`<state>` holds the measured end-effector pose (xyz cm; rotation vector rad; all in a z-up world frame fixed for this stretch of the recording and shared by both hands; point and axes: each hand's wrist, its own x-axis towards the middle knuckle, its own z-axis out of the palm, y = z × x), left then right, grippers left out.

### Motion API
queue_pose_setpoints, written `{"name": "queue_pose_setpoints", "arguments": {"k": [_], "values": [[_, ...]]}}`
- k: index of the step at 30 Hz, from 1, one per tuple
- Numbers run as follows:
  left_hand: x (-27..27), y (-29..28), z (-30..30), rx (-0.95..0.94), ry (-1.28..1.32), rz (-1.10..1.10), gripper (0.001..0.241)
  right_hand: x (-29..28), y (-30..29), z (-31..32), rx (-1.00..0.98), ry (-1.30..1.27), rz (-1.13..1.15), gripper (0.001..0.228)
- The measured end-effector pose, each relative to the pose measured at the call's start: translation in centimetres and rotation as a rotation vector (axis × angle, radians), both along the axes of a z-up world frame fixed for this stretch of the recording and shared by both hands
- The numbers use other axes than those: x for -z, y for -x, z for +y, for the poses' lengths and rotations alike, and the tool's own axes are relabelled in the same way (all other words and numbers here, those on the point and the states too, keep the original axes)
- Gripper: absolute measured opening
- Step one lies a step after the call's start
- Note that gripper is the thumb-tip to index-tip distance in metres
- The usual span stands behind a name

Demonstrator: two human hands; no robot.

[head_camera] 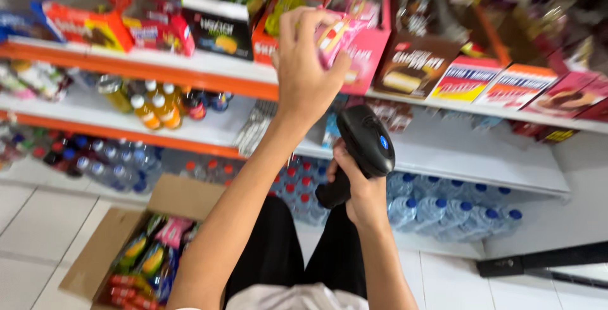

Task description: The person uses a handheld barcode scanner to scan various snack items and chocolates from a cardboard box and then places some items onto store shelves.

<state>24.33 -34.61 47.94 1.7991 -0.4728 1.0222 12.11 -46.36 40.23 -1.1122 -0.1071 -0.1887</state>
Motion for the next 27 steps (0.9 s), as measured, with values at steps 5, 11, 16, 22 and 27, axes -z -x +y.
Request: {"name": "queue_pose_setpoints", "arguments": {"k": [5, 11, 16, 22, 27], "values": [[-4.3, -8.2, -3.8, -0.091, -0.096, 0.061, 0.047, -1.8, -1.6, -0.6, 0.012, -0.081, -0.057, 0.022], [-2.8, -12.4, -4.3, -0.039, -0.358, 0.063, 0.05, -0.6, -2.5, -2.3, 0.061, -0.042, -0.01, 0.019], [-2.7, -12.9, -4.1, 0.156, -0.105, 0.264, 0.053, 0.5, -3.6, -2.8, 0.05, -0.076, 0.059, 0.015], [-2.8, -13.0, -4.6, -0.132, -0.533, -0.063, 0.034, -0.1, -4.3, -2.0, 0.089, -0.008, -0.003, 0.017], [-1.5, -8.8, -2.6, -0.119, -0.415, -0.126, 0.028, -0.1, -4.2, -1.1, 0.089, 0.022, -0.007, 0.016]]}}
